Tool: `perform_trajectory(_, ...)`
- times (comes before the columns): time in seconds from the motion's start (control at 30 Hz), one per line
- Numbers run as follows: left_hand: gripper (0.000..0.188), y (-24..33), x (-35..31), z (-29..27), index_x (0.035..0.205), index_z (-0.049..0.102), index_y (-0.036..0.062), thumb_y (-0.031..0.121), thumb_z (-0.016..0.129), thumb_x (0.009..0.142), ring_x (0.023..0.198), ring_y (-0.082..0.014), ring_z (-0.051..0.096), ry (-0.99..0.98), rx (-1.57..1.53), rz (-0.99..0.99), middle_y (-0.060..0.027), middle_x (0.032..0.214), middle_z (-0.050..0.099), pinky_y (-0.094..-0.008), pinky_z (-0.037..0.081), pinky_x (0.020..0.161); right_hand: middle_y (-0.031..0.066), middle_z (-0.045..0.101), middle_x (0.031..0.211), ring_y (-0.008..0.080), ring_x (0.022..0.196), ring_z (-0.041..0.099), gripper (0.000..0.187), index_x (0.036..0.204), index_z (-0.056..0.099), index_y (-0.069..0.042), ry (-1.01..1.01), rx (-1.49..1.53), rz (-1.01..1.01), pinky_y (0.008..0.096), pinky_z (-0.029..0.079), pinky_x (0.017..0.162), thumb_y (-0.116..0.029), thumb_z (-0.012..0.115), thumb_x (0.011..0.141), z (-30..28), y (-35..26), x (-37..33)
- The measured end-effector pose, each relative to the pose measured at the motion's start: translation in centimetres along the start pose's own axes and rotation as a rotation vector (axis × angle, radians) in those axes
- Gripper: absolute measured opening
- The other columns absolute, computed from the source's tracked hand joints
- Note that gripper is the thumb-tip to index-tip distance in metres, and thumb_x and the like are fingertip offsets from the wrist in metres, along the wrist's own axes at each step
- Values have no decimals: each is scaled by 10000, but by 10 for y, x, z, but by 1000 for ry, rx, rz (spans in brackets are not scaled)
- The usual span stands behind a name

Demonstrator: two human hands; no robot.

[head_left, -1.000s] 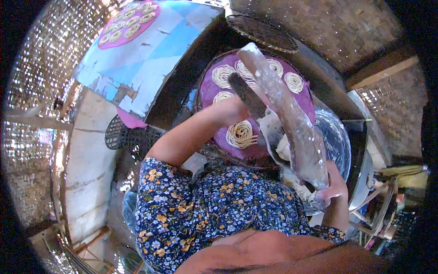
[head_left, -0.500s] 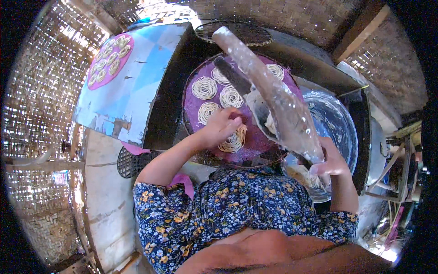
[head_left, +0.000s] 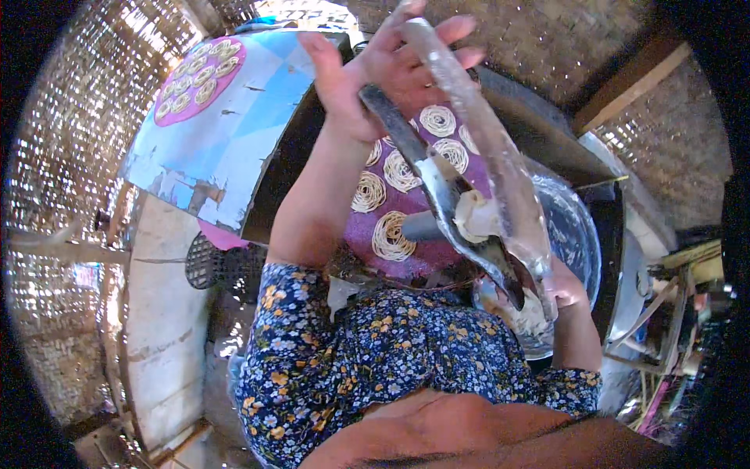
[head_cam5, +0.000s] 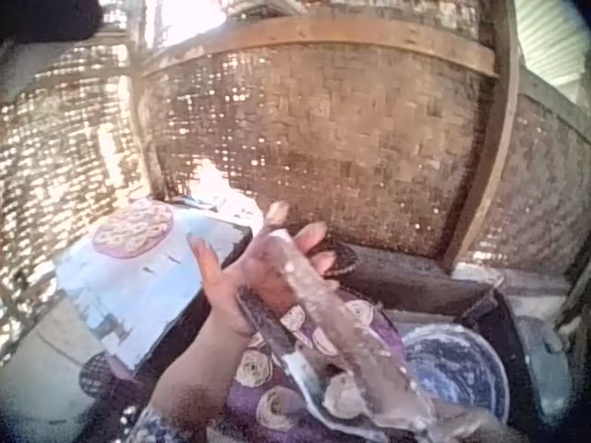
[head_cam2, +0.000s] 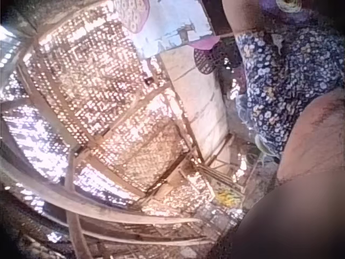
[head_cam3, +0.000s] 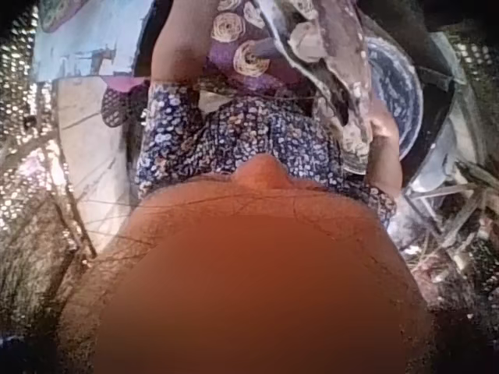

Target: The person uses a wooden extrusion tool to press dough into swirled patterns onto mats, refilling the tool with dough from a bowl and a spatula.

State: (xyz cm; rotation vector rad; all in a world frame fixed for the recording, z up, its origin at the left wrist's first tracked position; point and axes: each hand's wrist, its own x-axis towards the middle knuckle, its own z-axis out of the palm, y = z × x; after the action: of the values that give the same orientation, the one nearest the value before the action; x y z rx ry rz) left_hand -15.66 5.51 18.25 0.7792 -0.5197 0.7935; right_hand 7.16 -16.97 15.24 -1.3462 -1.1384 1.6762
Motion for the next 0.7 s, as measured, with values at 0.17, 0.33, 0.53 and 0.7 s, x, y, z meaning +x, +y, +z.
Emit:
perform_trajectory(0.17,697,-28,11,-30,1196,381,109,578,515,698,1094,-328,426,-106,-5,131,-122,1091,511,-506,276,946,179,423,1161,267,954,492,1002,1257,279,22,-115,141,94,358,457,700,-505,704,517,-33,12,3)
perform_trajectory(0.33,492,-37,-7,-84,976,517,121,553,473,744,916,-306,508,150,-168,104,-98,918,565,-459,380,836,136,507,1045,220,929,502,850,1208,374,-1,16,-117,123,318,442,700,-588,576,628,-26,1,27)
perform_trajectory(0.53,457,-29,-23,-95,805,535,135,581,465,733,756,-254,522,275,-176,92,-52,756,532,-370,457,645,62,544,1009,164,902,487,672,1153,447,-2,-84,-165,109,295,373,790,-481,554,694,-24,6,47)
perform_trajectory(0.7,420,-41,-35,-66,790,531,168,579,514,705,754,-266,509,274,-133,162,-46,776,536,-338,430,549,43,564,874,142,799,498,704,1033,521,12,-39,-272,139,279,395,709,-530,617,593,-18,-22,17)
